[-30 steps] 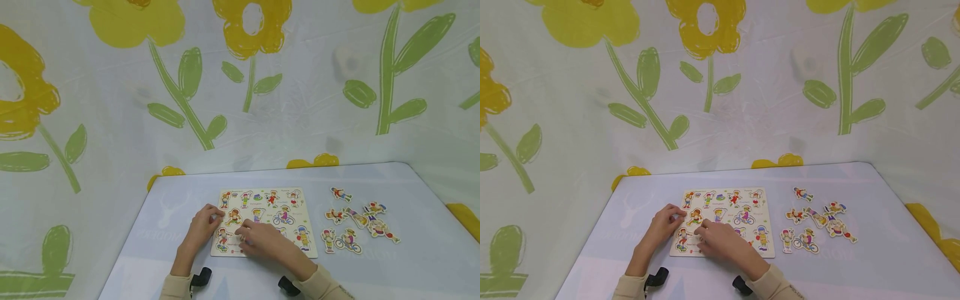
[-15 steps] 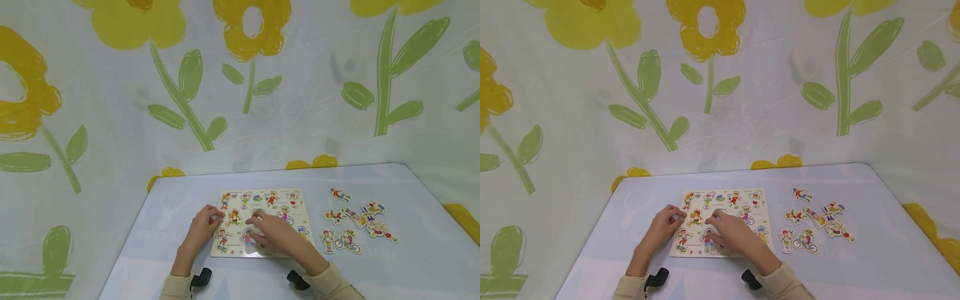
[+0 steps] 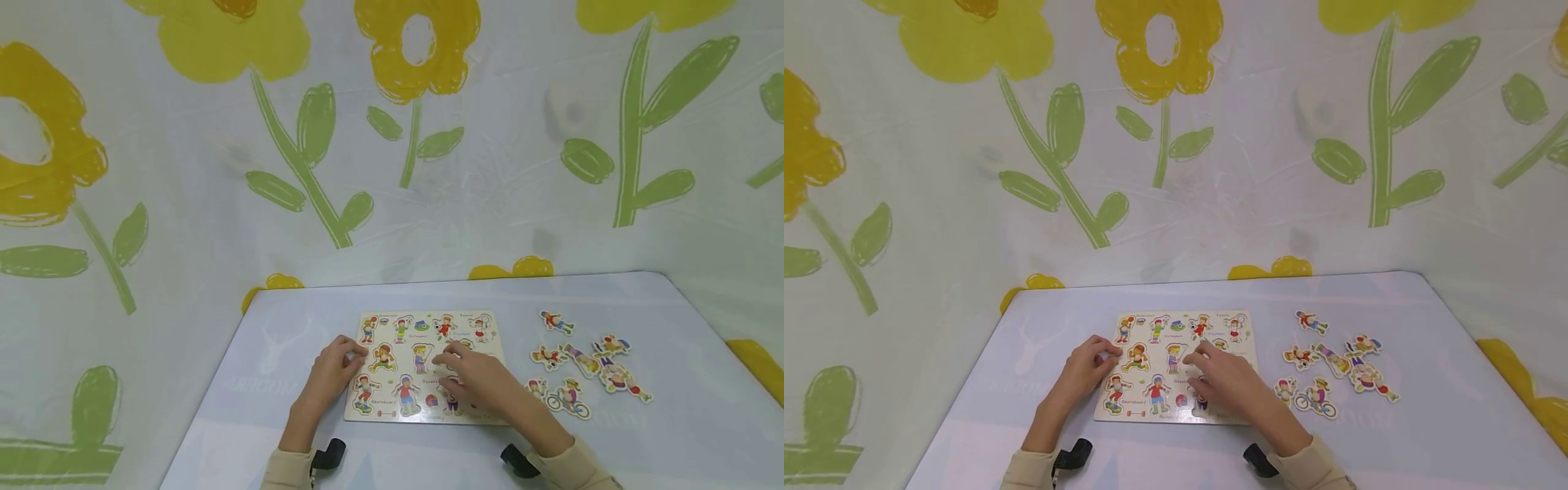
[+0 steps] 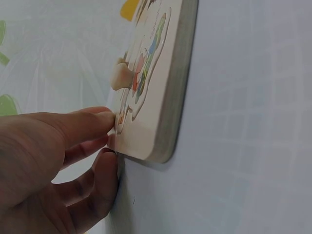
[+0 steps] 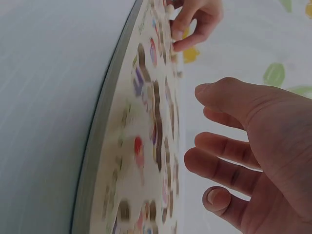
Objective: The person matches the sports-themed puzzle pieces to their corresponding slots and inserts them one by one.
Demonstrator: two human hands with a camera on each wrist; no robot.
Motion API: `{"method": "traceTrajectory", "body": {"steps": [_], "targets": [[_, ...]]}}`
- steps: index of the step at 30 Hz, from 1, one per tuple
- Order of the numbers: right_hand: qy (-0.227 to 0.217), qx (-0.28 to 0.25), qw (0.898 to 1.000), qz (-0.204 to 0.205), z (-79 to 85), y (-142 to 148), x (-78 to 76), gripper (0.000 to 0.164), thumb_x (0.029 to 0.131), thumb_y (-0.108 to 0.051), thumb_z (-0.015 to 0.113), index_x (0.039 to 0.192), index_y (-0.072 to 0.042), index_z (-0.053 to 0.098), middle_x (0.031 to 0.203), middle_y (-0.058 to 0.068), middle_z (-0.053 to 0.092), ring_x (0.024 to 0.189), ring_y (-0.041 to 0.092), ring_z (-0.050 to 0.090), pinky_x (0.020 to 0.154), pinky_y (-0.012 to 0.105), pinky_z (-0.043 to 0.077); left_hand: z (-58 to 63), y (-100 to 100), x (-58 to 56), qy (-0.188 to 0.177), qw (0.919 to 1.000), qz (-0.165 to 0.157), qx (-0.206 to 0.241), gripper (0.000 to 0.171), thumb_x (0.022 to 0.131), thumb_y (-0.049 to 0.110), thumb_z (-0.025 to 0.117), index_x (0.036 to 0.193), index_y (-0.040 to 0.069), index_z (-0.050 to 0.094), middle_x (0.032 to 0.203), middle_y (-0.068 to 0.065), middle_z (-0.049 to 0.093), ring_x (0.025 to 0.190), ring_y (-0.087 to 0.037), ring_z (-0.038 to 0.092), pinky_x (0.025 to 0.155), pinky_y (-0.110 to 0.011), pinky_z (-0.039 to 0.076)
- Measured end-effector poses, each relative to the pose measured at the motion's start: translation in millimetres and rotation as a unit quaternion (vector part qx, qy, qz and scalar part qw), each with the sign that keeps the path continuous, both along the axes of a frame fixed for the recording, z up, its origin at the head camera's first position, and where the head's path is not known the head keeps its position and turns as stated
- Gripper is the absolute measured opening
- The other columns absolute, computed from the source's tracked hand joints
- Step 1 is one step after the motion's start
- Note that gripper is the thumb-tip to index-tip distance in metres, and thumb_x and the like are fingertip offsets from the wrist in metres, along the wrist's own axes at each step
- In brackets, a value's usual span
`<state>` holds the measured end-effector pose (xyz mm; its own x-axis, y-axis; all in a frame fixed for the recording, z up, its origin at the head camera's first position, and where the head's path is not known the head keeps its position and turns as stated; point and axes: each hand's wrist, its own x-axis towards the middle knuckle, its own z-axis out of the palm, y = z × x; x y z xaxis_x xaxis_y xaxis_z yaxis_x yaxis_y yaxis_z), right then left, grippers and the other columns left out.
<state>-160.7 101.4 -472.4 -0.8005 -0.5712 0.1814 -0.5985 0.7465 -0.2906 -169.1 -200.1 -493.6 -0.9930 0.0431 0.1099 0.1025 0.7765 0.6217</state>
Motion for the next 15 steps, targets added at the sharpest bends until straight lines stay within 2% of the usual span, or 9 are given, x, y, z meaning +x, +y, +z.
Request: {"method": "traceTrajectory", "body": {"steps": [9,15], "targets": [[0.013,0.004,1.000,-0.019,1.2,24.1,-0.3,0.030,0.087,-0.039,0.072,0.114,-0.027,0.068,0.109,-0.008,0.064,0.083,0.004,0.060,0.073,0.024,0.055,0.2,-0.3,0.5,-0.002,1.0000,0.004,-0.003,0.011,0.087,0.013,0.073,0.098,0.016,0.073,0.103,0.003,0.063,0.070,-0.008,0.048,0.058,-0.019,0.040],[-0.016,0.011,0.999,-0.033,5.8,39.4,0.3,0.034,0.087,-0.034,0.073,0.120,-0.026,0.066,0.111,-0.008,0.063,0.082,0.005,0.059,0.073,0.026,0.054,-0.8,-0.1,-0.3,0.000,1.0000,0.003,-0.008,0.011,0.087,0.013,0.073,0.097,0.017,0.073,0.103,0.003,0.063,0.070,-0.008,0.047,0.058,-0.019,0.040]]}}
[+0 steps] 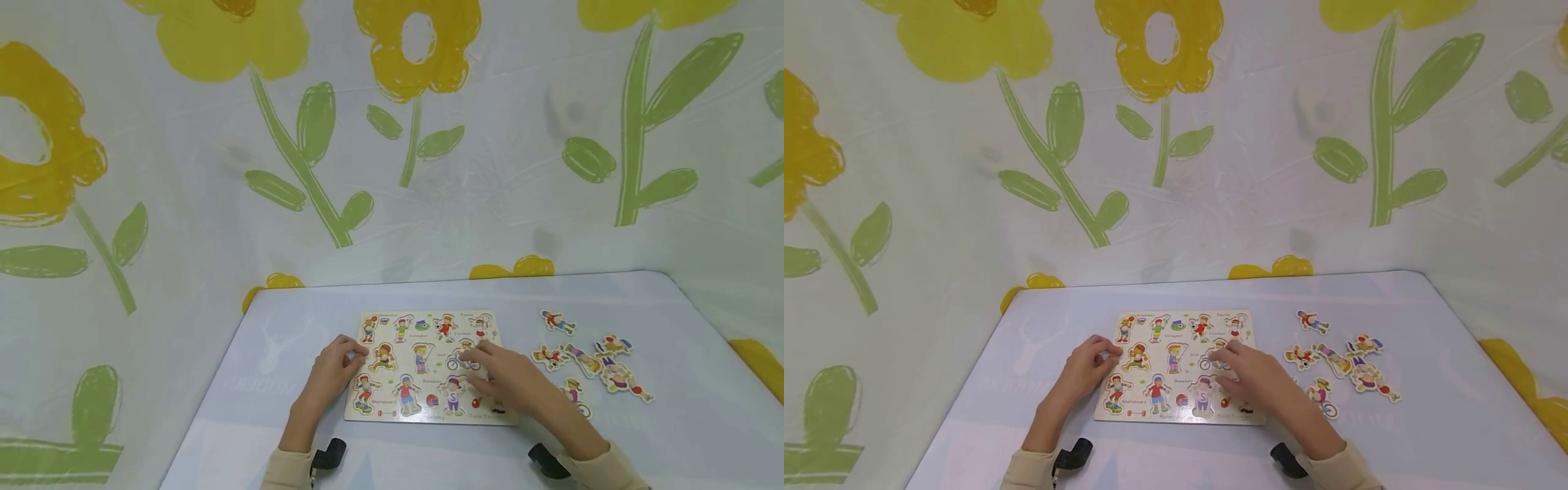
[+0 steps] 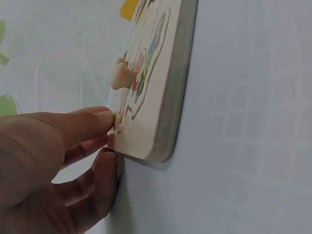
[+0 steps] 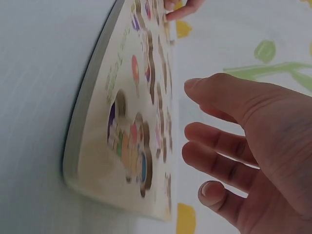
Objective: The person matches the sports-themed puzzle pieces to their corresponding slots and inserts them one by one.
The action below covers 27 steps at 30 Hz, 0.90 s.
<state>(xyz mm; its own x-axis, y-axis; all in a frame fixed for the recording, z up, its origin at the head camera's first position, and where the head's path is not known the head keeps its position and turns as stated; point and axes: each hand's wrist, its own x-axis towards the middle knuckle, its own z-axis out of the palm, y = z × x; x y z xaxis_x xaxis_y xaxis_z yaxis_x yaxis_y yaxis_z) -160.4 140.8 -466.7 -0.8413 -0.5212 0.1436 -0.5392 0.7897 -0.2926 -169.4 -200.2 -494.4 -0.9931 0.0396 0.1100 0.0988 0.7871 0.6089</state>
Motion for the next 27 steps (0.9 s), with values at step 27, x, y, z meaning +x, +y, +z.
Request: {"method": "traceTrajectory", "body": {"steps": [27], "targets": [[-0.060,-0.005,0.997,-0.049,7.9,52.2,-4.5,0.026,0.082,-0.026,0.078,0.107,-0.025,0.071,0.101,-0.010,0.066,0.067,0.000,0.047,0.061,0.017,0.045,-1.8,-0.2,-0.5,-0.002,1.0000,0.002,-0.003,0.011,0.087,0.013,0.073,0.097,0.017,0.074,0.103,0.004,0.063,0.071,-0.008,0.047,0.058,-0.020,0.039]]}}
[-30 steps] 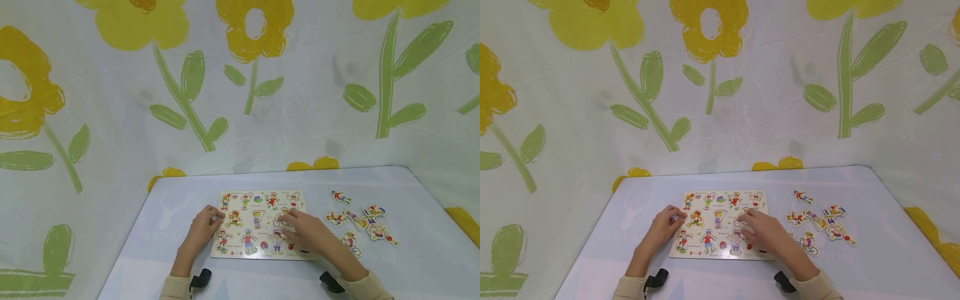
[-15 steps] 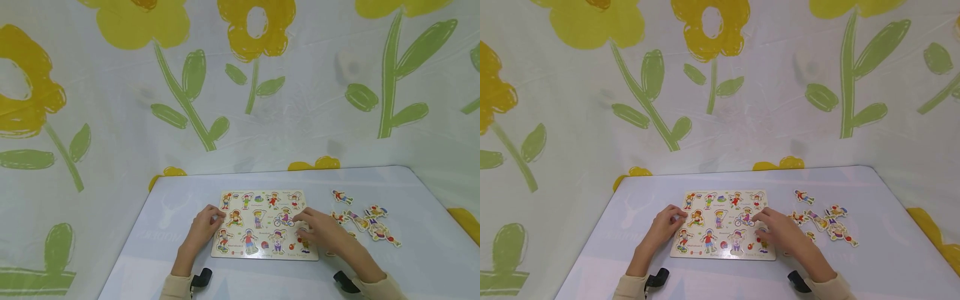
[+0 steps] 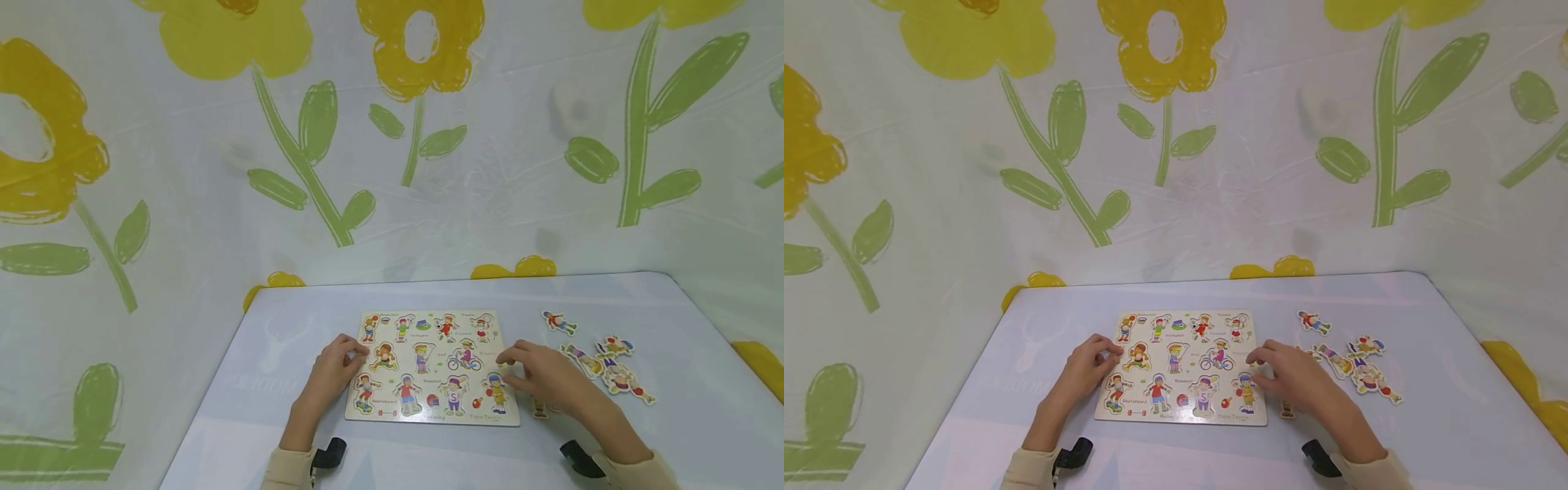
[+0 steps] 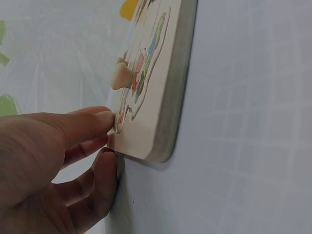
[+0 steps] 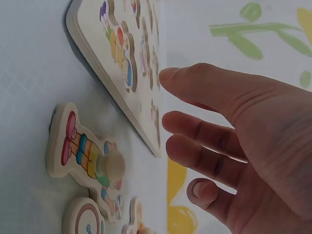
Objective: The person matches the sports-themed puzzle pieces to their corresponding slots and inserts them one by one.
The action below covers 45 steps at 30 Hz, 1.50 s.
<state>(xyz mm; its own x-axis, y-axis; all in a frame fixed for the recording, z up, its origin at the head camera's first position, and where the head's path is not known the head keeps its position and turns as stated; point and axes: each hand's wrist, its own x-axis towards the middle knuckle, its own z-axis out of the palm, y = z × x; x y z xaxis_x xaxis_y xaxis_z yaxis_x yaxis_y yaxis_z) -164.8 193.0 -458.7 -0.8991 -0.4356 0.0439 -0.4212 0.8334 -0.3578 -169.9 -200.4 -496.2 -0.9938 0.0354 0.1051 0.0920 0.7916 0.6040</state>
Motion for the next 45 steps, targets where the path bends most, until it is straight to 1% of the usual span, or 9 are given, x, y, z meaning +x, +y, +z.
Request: {"method": "traceTrajectory", "body": {"steps": [5,12,15,18,23,29,32,39,45], "targets": [[-0.009,0.007,1.000,-0.003,0.6,5.1,-1.0,0.024,0.083,-0.028,0.078,0.106,-0.027,0.071,0.098,-0.012,0.065,0.069,0.000,0.048,0.064,0.018,0.047,-0.8,1.2,0.7,0.001,1.0000,0.002,0.002,0.011,0.087,0.014,0.073,0.097,0.018,0.074,0.103,0.004,0.063,0.071,-0.008,0.048,0.058,-0.019,0.040],[-0.012,0.029,1.000,0.001,-5.1,18.2,0.4,0.024,0.082,-0.031,0.079,0.104,-0.028,0.072,0.094,-0.014,0.064,0.075,0.001,0.051,0.069,0.020,0.049,-0.4,1.3,0.0,-0.002,1.0000,0.000,0.001,0.011,0.087,0.015,0.074,0.097,0.019,0.074,0.101,0.005,0.062,0.071,-0.007,0.048,0.058,-0.019,0.040],[-0.018,0.033,0.999,0.006,-7.1,26.0,2.8,0.023,0.082,-0.031,0.078,0.103,-0.027,0.072,0.092,-0.015,0.063,0.073,0.000,0.050,0.067,0.020,0.048,0.5,0.1,-0.5,-0.002,1.0000,0.001,0.000,0.010,0.087,0.015,0.073,0.097,0.018,0.074,0.101,0.005,0.062,0.071,-0.008,0.048,0.058,-0.020,0.040],[-0.019,0.024,0.999,0.013,-8.5,34.3,6.6,0.020,0.083,-0.030,0.077,0.102,-0.026,0.071,0.089,-0.016,0.062,0.068,-0.003,0.046,0.061,0.019,0.044,1.2,-0.2,-1.8,-0.006,1.0000,0.004,0.000,0.010,0.087,0.015,0.073,0.097,0.019,0.074,0.101,0.007,0.062,0.071,-0.008,0.048,0.058,-0.019,0.040],[-0.020,-0.003,0.999,0.033,-8.8,44.5,9.0,0.015,0.083,-0.030,0.077,0.096,-0.027,0.071,0.082,-0.019,0.057,0.062,-0.005,0.041,0.055,0.017,0.038,0.0,-0.4,-2.4,0.001,1.0000,0.002,0.001,0.011,0.087,0.015,0.074,0.097,0.019,0.074,0.101,0.006,0.062,0.070,-0.007,0.048,0.057,-0.019,0.040],[-0.052,-0.043,0.995,0.071,-8.4,50.2,6.2,0.009,0.083,-0.025,0.077,0.090,-0.029,0.072,0.082,-0.021,0.059,0.066,-0.006,0.044,0.058,0.017,0.042,-0.5,0.2,-1.8,-0.005,1.0000,0.004,0.002,0.011,0.087,0.014,0.074,0.097,0.019,0.074,0.102,0.005,0.062,0.070,-0.008,0.047,0.057,-0.020,0.040],[-0.069,-0.054,0.993,0.084,-8.3,50.6,4.6,0.009,0.084,-0.021,0.076,0.090,-0.027,0.072,0.084,-0.019,0.062,0.068,-0.005,0.046,0.059,0.018,0.044,-0.6,0.4,-1.7,-0.007,1.0000,0.005,0.004,0.011,0.087,0.014,0.074,0.097,0.019,0.074,0.102,0.005,0.062,0.070,-0.008,0.047,0.058,-0.020,0.040],[-0.114,-0.053,0.989,0.074,-9.6,49.2,5.2,0.013,0.081,-0.020,0.079,0.092,-0.023,0.072,0.087,-0.016,0.064,0.069,-0.005,0.048,0.061,0.018,0.047,-1.0,-0.1,-2.5,-0.006,1.0000,0.005,0.006,0.010,0.087,0.015,0.074,0.096,0.020,0.074,0.102,0.007,0.062,0.069,-0.008,0.048,0.057,-0.020,0.040],[-0.117,-0.065,0.988,0.081,-11.5,51.1,4.8,0.013,0.081,-0.019,0.078,0.092,-0.023,0.072,0.085,-0.015,0.064,0.068,-0.004,0.047,0.060,0.018,0.046,-1.4,-0.8,-2.9,-0.008,0.9999,0.004,0.004,0.010,0.088,0.015,0.073,0.096,0.020,0.074,0.102,0.007,0.062,0.069,-0.008,0.048,0.057,-0.020,0.040]]}}
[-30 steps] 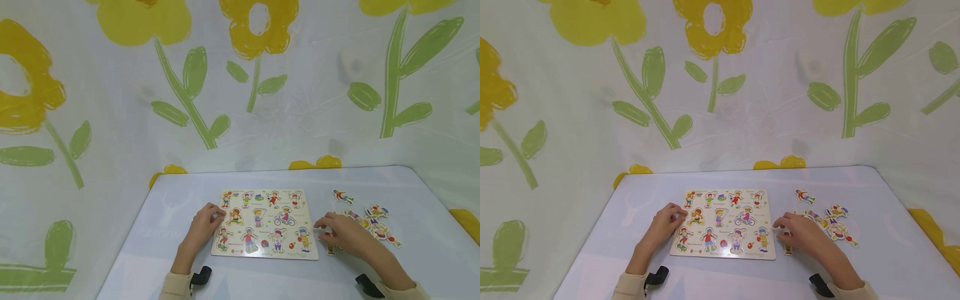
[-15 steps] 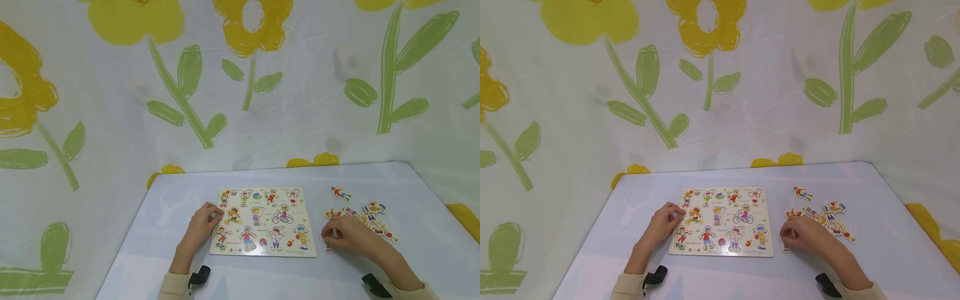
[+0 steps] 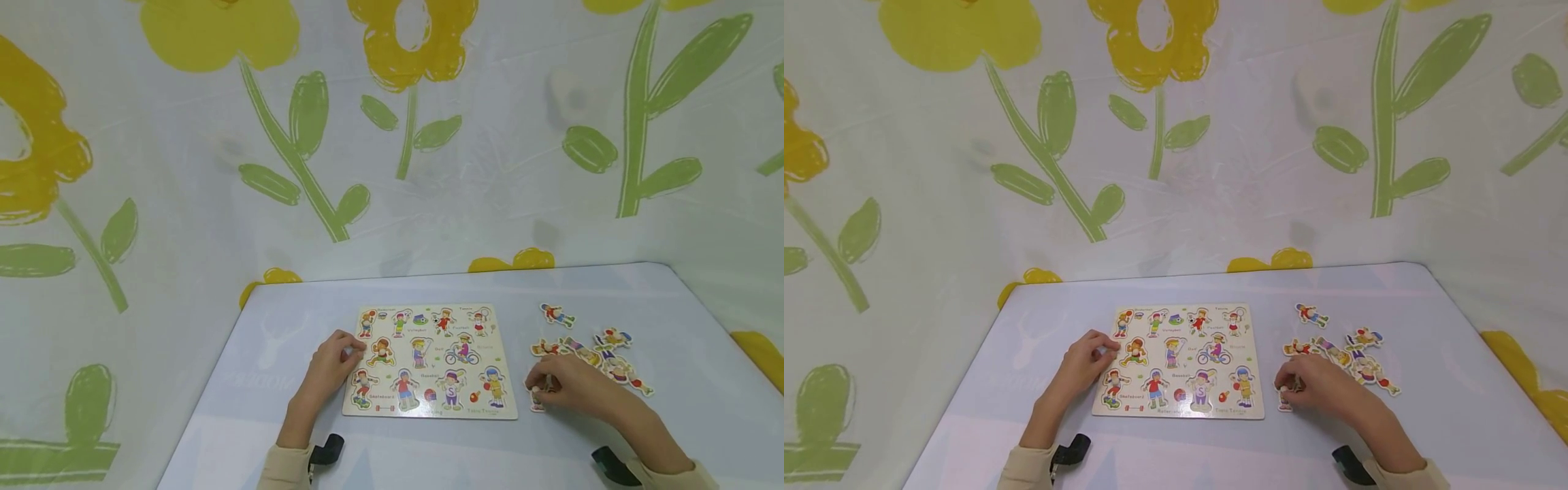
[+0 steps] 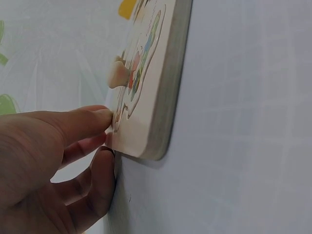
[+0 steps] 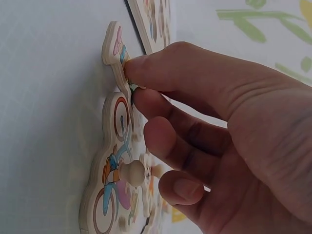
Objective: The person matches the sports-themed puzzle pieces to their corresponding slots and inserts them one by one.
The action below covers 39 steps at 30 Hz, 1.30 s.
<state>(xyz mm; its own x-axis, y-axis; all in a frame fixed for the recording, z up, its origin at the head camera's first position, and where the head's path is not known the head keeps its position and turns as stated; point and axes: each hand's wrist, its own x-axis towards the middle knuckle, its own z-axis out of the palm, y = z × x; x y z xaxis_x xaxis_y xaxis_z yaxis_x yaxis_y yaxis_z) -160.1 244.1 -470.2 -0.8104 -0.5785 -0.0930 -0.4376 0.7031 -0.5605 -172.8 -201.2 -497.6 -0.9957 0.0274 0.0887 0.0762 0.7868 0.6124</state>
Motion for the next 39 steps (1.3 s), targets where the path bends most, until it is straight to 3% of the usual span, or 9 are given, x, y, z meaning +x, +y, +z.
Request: {"method": "traceTrajectory", "body": {"steps": [13,29,39], "targets": [[0.012,-0.002,1.000,0.003,-3.1,-1.5,-2.3,0.016,0.080,-0.012,0.075,0.086,-0.025,0.069,0.076,-0.018,0.057,0.069,-0.003,0.049,0.060,0.018,0.044,2.6,-0.4,1.6,0.007,1.0000,0.001,-0.001,0.010,0.087,0.015,0.074,0.097,0.018,0.074,0.103,0.005,0.062,0.070,-0.009,0.048,0.058,-0.020,0.040],[-0.012,0.002,1.000,-0.027,-1.7,-4.5,2.6,0.015,0.077,-0.012,0.077,0.085,-0.022,0.070,0.075,-0.015,0.060,0.068,-0.001,0.049,0.059,0.019,0.043,1.5,0.9,1.2,0.002,1.0000,0.003,0.000,0.009,0.087,0.015,0.074,0.096,0.018,0.073,0.101,0.003,0.062,0.069,-0.010,0.047,0.057,-0.020,0.039],[-0.002,-0.005,1.000,-0.024,-1.3,-3.6,2.8,0.016,0.077,-0.010,0.077,0.086,-0.021,0.070,0.076,-0.014,0.059,0.070,-0.001,0.049,0.060,0.019,0.043,2.2,1.3,1.1,0.005,1.0000,0.003,0.001,0.009,0.087,0.014,0.073,0.095,0.018,0.074,0.102,0.003,0.062,0.069,-0.009,0.047,0.057,-0.020,0.039]]}}
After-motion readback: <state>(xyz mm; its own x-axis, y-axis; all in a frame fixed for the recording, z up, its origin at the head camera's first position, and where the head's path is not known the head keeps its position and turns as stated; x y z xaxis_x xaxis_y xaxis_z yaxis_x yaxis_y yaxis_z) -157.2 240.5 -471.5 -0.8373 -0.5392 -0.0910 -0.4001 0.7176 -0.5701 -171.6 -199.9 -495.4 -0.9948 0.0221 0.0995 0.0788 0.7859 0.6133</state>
